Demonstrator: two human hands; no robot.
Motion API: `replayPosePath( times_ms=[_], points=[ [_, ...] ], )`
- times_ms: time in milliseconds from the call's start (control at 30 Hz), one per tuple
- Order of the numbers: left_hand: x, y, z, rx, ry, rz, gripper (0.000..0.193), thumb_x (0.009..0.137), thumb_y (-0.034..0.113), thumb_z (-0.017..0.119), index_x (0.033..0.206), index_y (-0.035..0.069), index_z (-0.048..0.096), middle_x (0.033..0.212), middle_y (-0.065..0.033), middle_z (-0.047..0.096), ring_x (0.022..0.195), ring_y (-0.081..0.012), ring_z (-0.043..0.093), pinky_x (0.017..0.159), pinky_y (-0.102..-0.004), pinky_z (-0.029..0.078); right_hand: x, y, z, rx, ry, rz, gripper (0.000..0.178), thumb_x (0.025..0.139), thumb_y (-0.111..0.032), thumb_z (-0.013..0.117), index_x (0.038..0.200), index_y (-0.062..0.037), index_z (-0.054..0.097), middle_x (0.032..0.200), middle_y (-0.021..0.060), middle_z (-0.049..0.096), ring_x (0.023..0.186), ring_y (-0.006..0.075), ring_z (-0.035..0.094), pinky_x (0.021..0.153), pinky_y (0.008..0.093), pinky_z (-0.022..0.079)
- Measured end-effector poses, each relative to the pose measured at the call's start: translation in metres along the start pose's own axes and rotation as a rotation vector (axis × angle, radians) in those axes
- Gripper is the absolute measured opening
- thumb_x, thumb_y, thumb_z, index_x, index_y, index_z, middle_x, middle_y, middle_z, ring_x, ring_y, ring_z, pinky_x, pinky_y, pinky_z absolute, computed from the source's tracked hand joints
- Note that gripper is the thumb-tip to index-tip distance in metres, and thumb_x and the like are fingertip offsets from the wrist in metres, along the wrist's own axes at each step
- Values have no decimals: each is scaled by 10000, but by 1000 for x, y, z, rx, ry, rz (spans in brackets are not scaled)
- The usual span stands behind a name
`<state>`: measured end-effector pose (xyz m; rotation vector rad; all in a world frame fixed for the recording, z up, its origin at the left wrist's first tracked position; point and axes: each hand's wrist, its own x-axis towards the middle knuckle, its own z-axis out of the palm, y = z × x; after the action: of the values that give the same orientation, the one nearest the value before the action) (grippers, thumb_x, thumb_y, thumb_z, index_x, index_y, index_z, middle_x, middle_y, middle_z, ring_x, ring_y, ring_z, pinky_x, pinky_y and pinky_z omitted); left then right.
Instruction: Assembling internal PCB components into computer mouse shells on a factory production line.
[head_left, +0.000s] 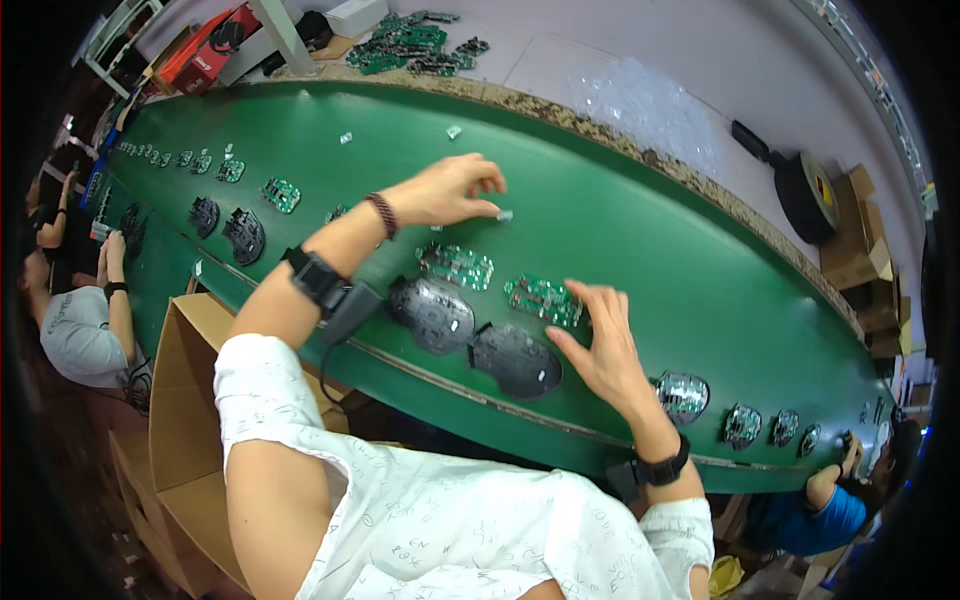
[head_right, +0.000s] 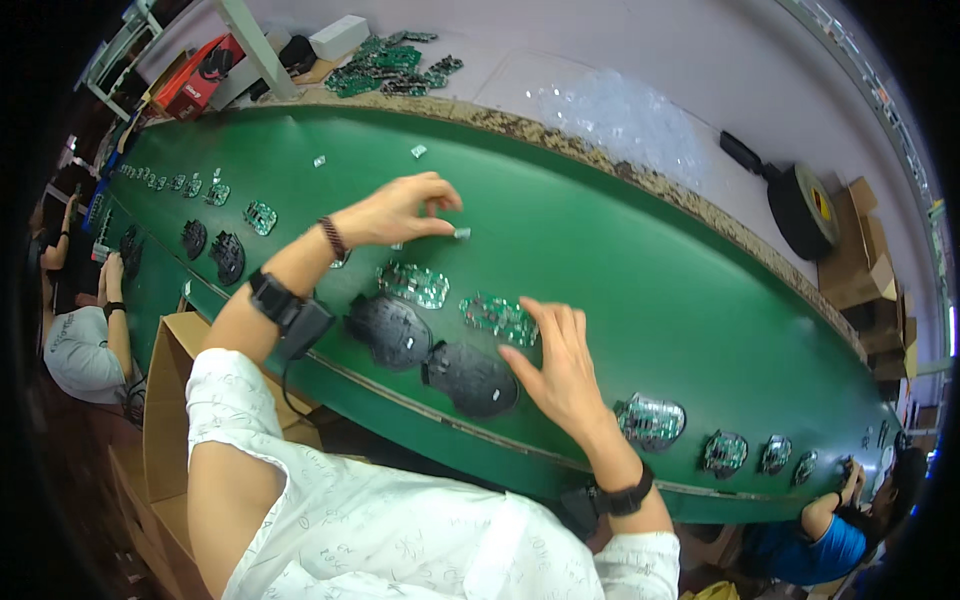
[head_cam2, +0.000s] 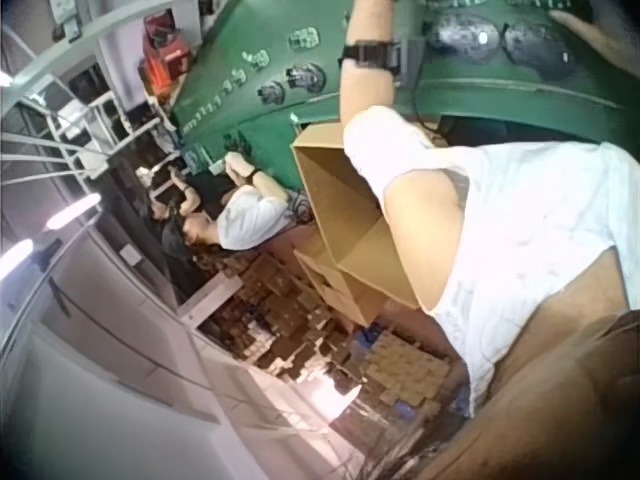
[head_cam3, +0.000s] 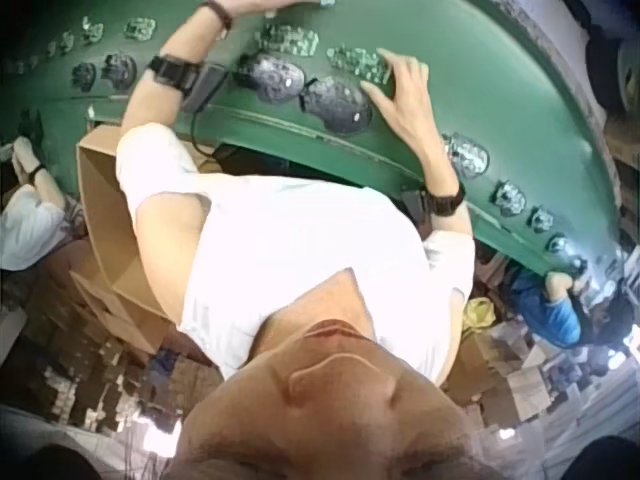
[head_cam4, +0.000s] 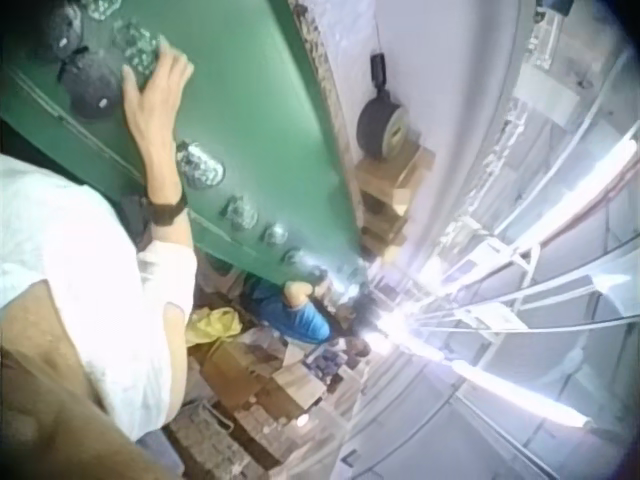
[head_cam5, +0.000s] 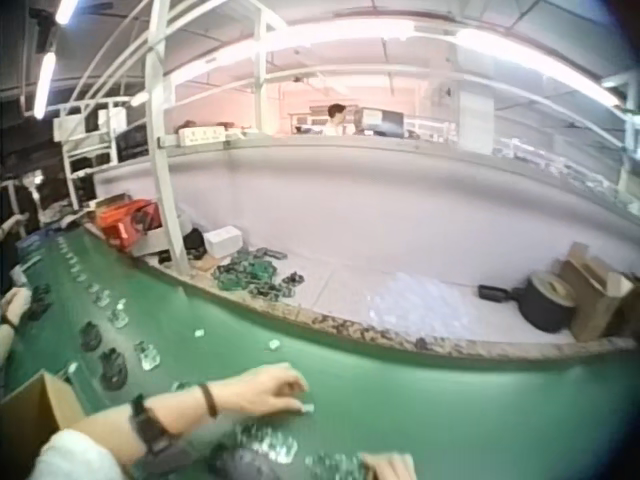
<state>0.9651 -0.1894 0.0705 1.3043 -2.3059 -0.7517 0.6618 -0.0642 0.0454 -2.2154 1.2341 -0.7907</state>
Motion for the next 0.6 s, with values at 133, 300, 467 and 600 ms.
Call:
replayPosePath(
  times_ms=[133, 300, 467, 600],
  points=[
    [8, -1, 36, 91, 139, 65, 212, 862, 137, 766, 995, 25, 644, 945, -115, 645, 820, -239, 646, 770, -383, 541, 8, -3, 2, -105, 38, -116, 542, 851, -138, 782, 1325, -6, 554, 1128, 151, 590, 1085, 349, 530, 960, 434, 465],
    [8, 3, 44, 18, 318, -38, 197, 878, 123, 759, 933, -2, 618, 815, -120, 635, 774, -232, 656, 726, -364, 536, -19, -9, 0, 16, 31, -108, 559, 820, -212, 830, 1257, 8, 561, 1121, 154, 588, 1062, 348, 533, 927, 439, 470],
    [6, -4, 57, 218, 456, 41, 156, 881, 116, 761, 938, 13, 659, 887, -104, 642, 797, -245, 661, 734, -374, 538, -51, -10, 21, -3, 41, -171, 914, 668, -386, 930, 1359, 12, 484, 1238, 163, 583, 1134, 352, 527, 970, 450, 424],
    [4, -1, 57, 307, 482, -7, 94, 879, 122, 762, 937, 51, 744, 922, -96, 661, 826, -251, 679, 761, -371, 550, -54, -6, 29, -35, 1, -180, 983, 678, -346, 926, 1453, -13, 421, 1302, 140, 587, 1201, 328, 515, 1014, 440, 377]
  ],
)
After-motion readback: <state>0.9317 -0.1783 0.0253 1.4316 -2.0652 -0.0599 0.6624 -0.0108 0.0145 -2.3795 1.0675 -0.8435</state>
